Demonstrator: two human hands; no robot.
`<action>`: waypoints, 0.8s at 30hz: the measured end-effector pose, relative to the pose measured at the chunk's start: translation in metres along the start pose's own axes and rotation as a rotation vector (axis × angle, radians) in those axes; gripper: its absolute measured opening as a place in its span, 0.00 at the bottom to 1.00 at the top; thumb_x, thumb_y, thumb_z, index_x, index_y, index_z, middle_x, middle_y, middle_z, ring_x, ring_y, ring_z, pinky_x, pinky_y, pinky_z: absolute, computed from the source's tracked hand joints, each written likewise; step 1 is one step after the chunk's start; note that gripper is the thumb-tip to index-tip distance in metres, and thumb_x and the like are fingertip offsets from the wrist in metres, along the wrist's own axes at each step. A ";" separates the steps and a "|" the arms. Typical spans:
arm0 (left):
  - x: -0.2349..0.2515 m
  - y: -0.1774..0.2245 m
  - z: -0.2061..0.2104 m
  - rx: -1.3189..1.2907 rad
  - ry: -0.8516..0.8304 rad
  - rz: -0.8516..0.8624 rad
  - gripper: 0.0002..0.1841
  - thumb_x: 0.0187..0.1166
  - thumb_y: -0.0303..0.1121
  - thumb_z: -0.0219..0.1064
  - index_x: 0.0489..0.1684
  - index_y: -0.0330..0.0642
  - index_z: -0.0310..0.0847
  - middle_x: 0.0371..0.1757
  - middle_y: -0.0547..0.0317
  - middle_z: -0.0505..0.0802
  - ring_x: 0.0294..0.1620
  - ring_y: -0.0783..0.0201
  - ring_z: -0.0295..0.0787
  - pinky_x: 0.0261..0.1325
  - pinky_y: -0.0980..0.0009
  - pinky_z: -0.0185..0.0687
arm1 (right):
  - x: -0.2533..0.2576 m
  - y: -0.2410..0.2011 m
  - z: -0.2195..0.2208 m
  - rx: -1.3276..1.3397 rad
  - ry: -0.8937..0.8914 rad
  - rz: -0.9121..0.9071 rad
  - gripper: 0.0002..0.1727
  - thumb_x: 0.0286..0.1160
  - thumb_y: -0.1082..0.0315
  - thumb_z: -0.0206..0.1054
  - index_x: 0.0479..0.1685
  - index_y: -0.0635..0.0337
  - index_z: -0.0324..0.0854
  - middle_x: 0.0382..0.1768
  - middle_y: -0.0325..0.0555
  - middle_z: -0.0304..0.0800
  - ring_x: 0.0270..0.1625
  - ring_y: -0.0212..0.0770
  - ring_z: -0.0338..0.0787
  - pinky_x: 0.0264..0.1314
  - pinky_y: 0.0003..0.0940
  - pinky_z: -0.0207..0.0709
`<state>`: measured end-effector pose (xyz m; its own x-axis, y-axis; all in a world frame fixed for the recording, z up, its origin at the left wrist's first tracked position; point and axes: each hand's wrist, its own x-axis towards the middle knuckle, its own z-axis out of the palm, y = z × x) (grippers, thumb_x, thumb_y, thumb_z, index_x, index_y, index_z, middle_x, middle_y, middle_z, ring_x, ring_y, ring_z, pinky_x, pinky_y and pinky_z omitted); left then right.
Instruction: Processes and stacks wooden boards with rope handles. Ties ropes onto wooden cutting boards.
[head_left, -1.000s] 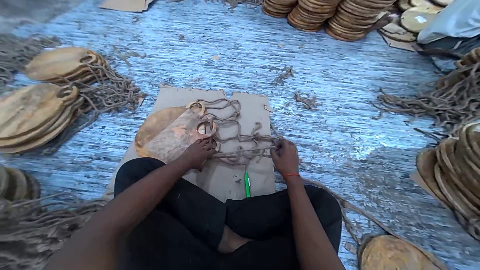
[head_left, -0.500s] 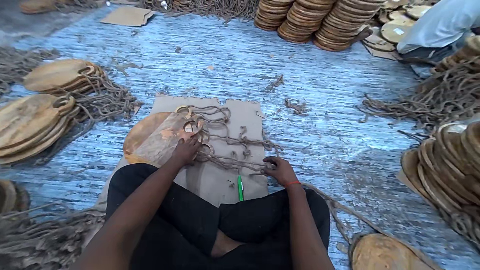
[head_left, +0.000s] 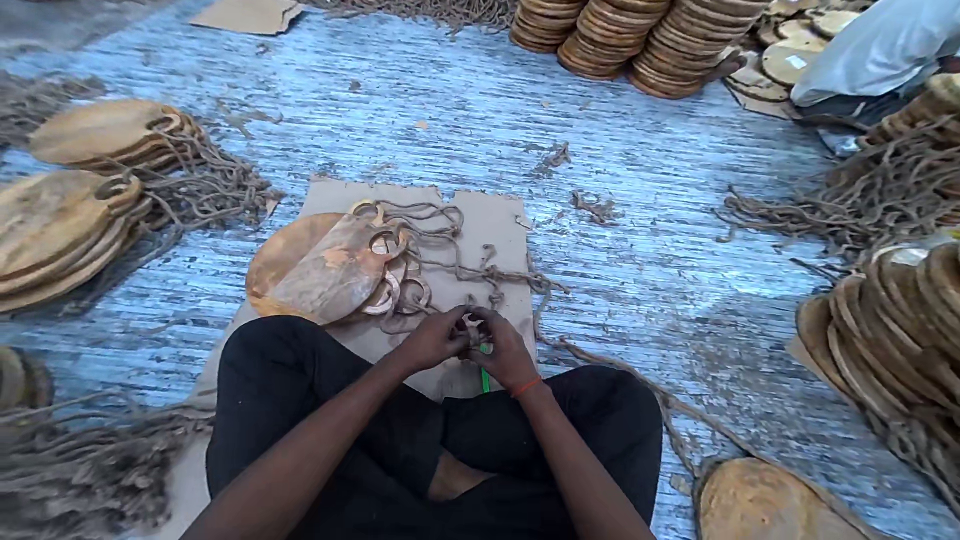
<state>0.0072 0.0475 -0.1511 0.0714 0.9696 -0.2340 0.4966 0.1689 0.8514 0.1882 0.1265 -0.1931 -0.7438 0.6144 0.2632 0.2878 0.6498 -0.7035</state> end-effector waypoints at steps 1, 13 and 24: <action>0.000 0.001 -0.005 -0.005 -0.004 -0.024 0.23 0.86 0.31 0.65 0.79 0.38 0.73 0.56 0.43 0.91 0.41 0.56 0.93 0.53 0.57 0.91 | 0.000 0.004 0.001 -0.046 0.005 -0.005 0.42 0.53 0.66 0.88 0.75 0.62 0.77 0.52 0.51 0.94 0.51 0.52 0.93 0.62 0.55 0.85; 0.007 -0.007 -0.008 -0.143 0.083 -0.049 0.17 0.93 0.38 0.57 0.66 0.36 0.81 0.50 0.49 0.93 0.48 0.59 0.91 0.61 0.57 0.86 | 0.011 0.038 -0.093 -0.538 0.118 0.115 0.10 0.78 0.72 0.71 0.52 0.55 0.93 0.49 0.54 0.95 0.60 0.65 0.89 0.67 0.72 0.73; 0.023 -0.012 0.021 -0.056 0.007 -0.136 0.18 0.87 0.37 0.66 0.70 0.40 0.80 0.53 0.45 0.91 0.45 0.54 0.89 0.53 0.54 0.85 | -0.009 0.019 -0.026 -0.271 -0.252 0.076 0.39 0.59 0.57 0.86 0.75 0.55 0.79 0.68 0.47 0.89 0.79 0.52 0.80 0.89 0.57 0.62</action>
<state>0.0207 0.0639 -0.1764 0.0009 0.9381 -0.3463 0.4520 0.3086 0.8369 0.2157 0.1453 -0.1920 -0.8296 0.5579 0.0223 0.4719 0.7219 -0.5062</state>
